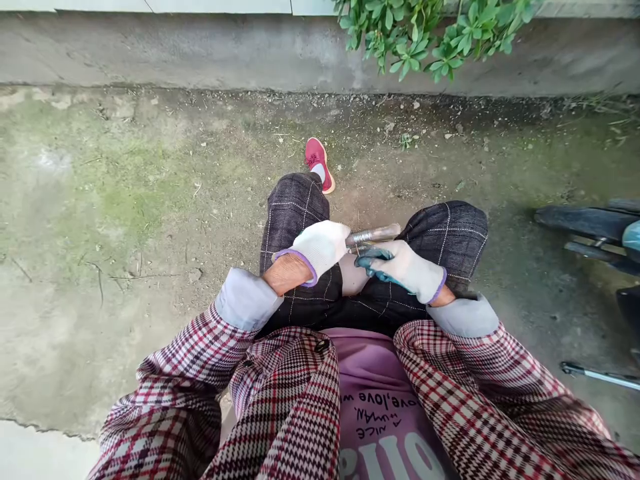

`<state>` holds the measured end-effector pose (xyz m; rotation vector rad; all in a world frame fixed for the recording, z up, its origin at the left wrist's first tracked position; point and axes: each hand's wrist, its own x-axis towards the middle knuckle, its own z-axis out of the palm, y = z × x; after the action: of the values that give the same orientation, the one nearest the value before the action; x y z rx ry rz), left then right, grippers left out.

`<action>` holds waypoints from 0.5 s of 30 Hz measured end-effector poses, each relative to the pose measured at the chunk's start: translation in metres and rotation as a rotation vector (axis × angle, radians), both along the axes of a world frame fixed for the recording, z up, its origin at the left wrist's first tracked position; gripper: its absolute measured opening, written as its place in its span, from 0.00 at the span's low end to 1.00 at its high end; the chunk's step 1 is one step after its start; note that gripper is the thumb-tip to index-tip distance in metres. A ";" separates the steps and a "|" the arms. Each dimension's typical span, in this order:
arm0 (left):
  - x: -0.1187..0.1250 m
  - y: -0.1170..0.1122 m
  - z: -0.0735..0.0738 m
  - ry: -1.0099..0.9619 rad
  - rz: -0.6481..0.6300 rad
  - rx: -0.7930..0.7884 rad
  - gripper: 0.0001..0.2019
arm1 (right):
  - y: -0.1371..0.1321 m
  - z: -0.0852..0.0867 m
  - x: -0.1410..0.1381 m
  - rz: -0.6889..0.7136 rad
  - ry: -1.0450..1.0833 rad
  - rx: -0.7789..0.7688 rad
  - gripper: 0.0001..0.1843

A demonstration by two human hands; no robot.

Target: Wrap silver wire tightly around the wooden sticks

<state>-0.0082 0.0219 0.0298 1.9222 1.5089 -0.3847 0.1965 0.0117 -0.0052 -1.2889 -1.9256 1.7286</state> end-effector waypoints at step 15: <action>0.023 -0.022 -0.018 0.126 -0.293 0.004 0.16 | 0.018 0.028 0.005 0.120 -0.277 0.370 0.10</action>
<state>0.0145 0.0001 0.0120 2.1633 1.3044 -0.6427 0.2014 0.0294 0.0230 -1.3460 -2.3801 1.2051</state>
